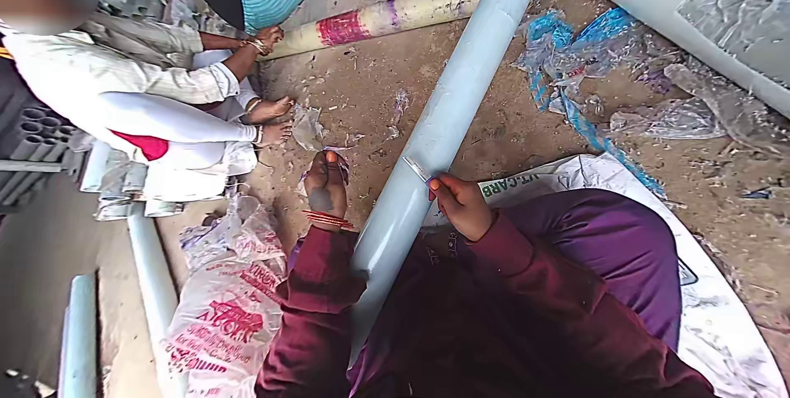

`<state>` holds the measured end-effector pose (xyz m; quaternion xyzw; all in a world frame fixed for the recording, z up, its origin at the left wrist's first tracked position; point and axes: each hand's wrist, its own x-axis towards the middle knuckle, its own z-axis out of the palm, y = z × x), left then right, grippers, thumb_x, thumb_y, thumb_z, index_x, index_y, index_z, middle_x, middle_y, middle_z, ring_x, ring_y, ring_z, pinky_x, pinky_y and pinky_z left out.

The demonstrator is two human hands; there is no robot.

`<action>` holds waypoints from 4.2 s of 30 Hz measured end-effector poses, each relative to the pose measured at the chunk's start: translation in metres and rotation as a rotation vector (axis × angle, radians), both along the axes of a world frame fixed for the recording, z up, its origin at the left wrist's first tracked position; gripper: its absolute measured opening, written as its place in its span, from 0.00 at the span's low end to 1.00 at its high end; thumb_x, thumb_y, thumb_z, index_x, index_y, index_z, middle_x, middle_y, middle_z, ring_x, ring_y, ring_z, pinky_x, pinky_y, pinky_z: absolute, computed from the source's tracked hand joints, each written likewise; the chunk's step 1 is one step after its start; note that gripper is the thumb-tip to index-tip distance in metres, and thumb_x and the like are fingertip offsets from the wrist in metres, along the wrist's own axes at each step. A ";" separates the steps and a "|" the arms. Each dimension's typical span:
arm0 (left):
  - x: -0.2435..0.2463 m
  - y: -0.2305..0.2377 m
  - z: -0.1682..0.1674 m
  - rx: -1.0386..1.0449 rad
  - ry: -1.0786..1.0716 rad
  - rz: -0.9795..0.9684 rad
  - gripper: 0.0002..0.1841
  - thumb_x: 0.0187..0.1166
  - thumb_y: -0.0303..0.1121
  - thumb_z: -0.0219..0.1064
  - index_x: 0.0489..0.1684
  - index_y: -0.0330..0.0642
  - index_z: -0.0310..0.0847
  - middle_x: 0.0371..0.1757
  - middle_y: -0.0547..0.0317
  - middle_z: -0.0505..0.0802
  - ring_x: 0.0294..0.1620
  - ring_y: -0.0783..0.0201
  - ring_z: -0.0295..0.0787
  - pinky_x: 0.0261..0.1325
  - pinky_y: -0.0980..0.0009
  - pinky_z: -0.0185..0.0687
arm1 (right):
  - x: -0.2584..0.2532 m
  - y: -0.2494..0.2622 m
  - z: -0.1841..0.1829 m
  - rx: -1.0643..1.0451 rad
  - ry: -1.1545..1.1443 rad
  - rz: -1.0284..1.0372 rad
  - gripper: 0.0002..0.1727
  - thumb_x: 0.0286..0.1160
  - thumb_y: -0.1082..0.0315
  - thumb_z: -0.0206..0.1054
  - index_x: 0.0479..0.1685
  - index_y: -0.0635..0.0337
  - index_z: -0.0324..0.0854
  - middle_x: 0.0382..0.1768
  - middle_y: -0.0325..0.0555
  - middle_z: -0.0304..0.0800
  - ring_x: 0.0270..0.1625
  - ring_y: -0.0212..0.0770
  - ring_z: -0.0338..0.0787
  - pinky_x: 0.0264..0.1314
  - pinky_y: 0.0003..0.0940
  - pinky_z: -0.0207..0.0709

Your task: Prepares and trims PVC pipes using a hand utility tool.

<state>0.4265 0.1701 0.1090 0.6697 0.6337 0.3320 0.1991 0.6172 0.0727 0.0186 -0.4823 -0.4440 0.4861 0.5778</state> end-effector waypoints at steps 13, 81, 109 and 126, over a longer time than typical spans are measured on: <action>-0.011 0.013 -0.012 -0.136 0.206 0.002 0.14 0.78 0.37 0.74 0.49 0.33 0.86 0.36 0.53 0.91 0.35 0.63 0.86 0.48 0.59 0.80 | -0.011 -0.016 -0.002 0.036 -0.411 0.082 0.21 0.89 0.65 0.51 0.41 0.74 0.85 0.25 0.56 0.87 0.29 0.52 0.88 0.36 0.49 0.79; 0.040 -0.033 -0.017 0.567 0.704 -0.869 0.08 0.76 0.28 0.67 0.30 0.40 0.92 0.41 0.51 0.97 0.45 0.52 0.97 0.45 0.62 0.90 | 0.007 -0.005 -0.007 0.035 -0.103 -0.124 0.18 0.91 0.64 0.48 0.37 0.63 0.80 0.17 0.22 0.76 0.18 0.12 0.74 0.24 0.11 0.70; 0.020 -0.041 -0.016 0.332 0.548 -0.842 0.14 0.83 0.38 0.64 0.46 0.39 0.94 0.48 0.46 0.96 0.52 0.49 0.94 0.59 0.64 0.87 | 0.011 -0.003 0.001 -0.050 0.067 -0.073 0.16 0.91 0.69 0.49 0.36 0.63 0.79 0.17 0.27 0.75 0.19 0.18 0.75 0.27 0.15 0.73; 0.035 -0.028 -0.013 0.509 0.862 -1.018 0.13 0.74 0.18 0.61 0.38 0.43 0.92 0.45 0.54 0.97 0.47 0.50 0.94 0.49 0.56 0.85 | 0.016 -0.002 0.002 -0.117 -0.009 -0.059 0.16 0.92 0.68 0.50 0.38 0.66 0.80 0.18 0.33 0.77 0.22 0.23 0.77 0.31 0.22 0.73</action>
